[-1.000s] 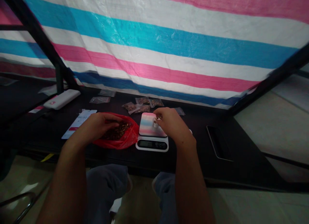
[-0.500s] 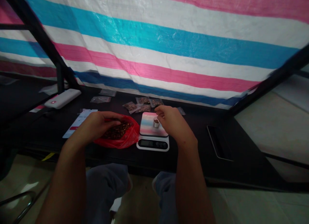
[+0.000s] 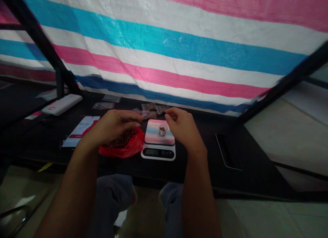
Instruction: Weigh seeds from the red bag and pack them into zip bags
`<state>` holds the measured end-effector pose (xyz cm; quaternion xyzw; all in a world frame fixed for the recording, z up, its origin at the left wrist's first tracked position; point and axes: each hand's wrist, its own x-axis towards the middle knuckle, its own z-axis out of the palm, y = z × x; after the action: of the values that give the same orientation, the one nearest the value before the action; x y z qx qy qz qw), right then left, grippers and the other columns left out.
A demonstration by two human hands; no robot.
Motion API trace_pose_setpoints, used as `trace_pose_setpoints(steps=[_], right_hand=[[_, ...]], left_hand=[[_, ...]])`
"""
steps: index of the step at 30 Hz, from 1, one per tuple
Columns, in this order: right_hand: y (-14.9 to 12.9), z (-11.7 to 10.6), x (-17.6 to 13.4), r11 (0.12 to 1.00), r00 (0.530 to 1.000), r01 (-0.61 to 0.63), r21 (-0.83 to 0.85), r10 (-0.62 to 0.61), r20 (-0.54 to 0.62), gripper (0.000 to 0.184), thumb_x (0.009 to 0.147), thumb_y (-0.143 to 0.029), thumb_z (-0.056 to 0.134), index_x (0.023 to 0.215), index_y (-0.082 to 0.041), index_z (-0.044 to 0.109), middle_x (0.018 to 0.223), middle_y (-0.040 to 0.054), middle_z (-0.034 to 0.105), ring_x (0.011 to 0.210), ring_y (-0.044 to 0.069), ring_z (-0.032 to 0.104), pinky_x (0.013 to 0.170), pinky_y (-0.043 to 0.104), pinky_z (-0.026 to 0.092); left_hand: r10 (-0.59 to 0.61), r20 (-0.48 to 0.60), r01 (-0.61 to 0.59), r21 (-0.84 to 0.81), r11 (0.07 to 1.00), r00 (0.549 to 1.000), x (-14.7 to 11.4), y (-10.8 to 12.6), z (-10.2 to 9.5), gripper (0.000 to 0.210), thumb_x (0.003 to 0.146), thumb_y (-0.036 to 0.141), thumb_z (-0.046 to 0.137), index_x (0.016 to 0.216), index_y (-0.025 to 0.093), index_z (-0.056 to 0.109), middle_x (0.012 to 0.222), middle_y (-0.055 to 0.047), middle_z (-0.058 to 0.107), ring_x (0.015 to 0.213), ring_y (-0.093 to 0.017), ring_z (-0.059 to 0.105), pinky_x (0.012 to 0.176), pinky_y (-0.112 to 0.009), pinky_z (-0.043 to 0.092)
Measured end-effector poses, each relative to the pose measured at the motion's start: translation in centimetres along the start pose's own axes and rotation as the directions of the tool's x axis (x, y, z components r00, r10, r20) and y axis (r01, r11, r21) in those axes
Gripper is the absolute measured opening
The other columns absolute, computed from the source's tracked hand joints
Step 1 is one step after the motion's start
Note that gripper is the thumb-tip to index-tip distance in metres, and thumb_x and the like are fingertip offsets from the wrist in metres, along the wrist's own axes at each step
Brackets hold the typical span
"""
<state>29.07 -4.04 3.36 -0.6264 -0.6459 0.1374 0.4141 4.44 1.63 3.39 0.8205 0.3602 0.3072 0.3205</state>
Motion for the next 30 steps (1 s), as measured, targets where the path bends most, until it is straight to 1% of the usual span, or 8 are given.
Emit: trace_pose_setpoints(steps=[2,5,9,13,16,20,24,30], right_hand=[[0.1,-0.3,0.0,1.0,1.0,-0.003,0.021,0.003,-0.023,0.019,0.091,-0.022,0.066,0.104,-0.017,0.079,0.097,0.0081,0.082,0.088,0.023,0.076,0.081,0.034,0.059],[0.5,-0.8,-0.1,0.999,0.999,-0.014,0.041,0.015,-0.032,0.019,0.09,-0.023,0.065,0.102,-0.016,0.079,0.096,0.0083,0.082,0.086,0.023,0.076,0.08,0.034,0.059],[1.1,-1.3,-0.2,0.998,0.998,-0.034,0.05,0.036,-0.045,0.019,0.089,-0.024,0.065,0.1,-0.015,0.079,0.096,0.009,0.081,0.086,0.022,0.076,0.08,0.033,0.059],[1.4,-1.5,-0.2,0.998,0.998,-0.034,0.059,0.037,-0.049,0.019,0.09,-0.025,0.065,0.1,-0.016,0.078,0.098,0.0087,0.081,0.087,0.022,0.075,0.083,0.035,0.058],[1.5,-1.5,-0.3,0.996,0.999,-0.038,0.076,0.041,-0.033,0.019,0.09,-0.025,0.065,0.1,-0.016,0.078,0.098,0.0089,0.081,0.087,0.022,0.075,0.082,0.034,0.058],[1.4,-1.6,-0.4,0.995,0.998,-0.053,0.081,0.054,-0.01,0.02,0.091,-0.025,0.065,0.103,-0.016,0.077,0.097,0.0088,0.081,0.086,0.022,0.075,0.08,0.033,0.058],[1.5,-1.8,-0.5,0.995,0.998,-0.067,0.08,0.067,0.0,0.02,0.091,-0.026,0.065,0.104,-0.016,0.077,0.095,0.0082,0.081,0.084,0.021,0.075,0.078,0.034,0.058],[1.6,-1.7,-0.5,0.993,0.997,-0.082,0.081,0.082,0.007,0.022,0.092,-0.027,0.064,0.106,-0.015,0.077,0.091,0.0078,0.079,0.082,0.021,0.074,0.075,0.033,0.055]], left_hand=[[0.096,0.057,-0.095,-0.019,0.995,0.994,1.6,1.0,1.0,0.023,0.087,0.021,0.071,0.107,0.02,0.084,0.11,-0.003,0.083,0.102,-0.021,0.076,0.095,-0.029,0.056],[0.207,0.149,-0.215,0.034,0.976,0.967,3.9,2.0,3.1,0.023,0.089,0.016,0.068,0.106,0.019,0.084,0.106,-0.005,0.083,0.096,-0.02,0.076,0.089,-0.028,0.055],[0.273,0.234,-0.308,0.127,0.943,0.933,5.6,1.8,5.8,0.025,0.088,0.01,0.063,0.099,0.018,0.084,0.102,-0.007,0.083,0.093,-0.021,0.075,0.085,-0.028,0.052],[0.262,0.256,-0.304,0.142,0.942,0.93,5.9,1.0,7.0,0.025,0.086,0.01,0.061,0.096,0.017,0.083,0.098,-0.008,0.082,0.086,-0.02,0.074,0.08,-0.028,0.051],[0.238,0.261,-0.279,0.131,0.951,0.935,5.9,0.9,7.2,0.027,0.085,0.009,0.059,0.097,0.017,0.083,0.093,-0.007,0.082,0.083,-0.02,0.074,0.08,-0.028,0.051],[0.215,0.275,-0.262,0.148,0.954,0.937,5.8,1.2,7.2,0.027,0.084,0.01,0.061,0.097,0.018,0.084,0.092,-0.007,0.081,0.085,-0.022,0.073,0.083,-0.03,0.053],[0.202,0.252,-0.247,0.164,0.955,0.946,5.7,1.2,7.3,0.032,0.084,0.01,0.062,0.106,0.019,0.084,0.098,-0.009,0.082,0.089,-0.023,0.074,0.089,-0.035,0.054],[0.205,0.247,-0.252,0.178,0.951,0.947,5.6,0.6,7.5,0.034,0.087,0.012,0.062,0.113,0.018,0.083,0.105,-0.01,0.082,0.093,-0.025,0.075,0.09,-0.035,0.055]])
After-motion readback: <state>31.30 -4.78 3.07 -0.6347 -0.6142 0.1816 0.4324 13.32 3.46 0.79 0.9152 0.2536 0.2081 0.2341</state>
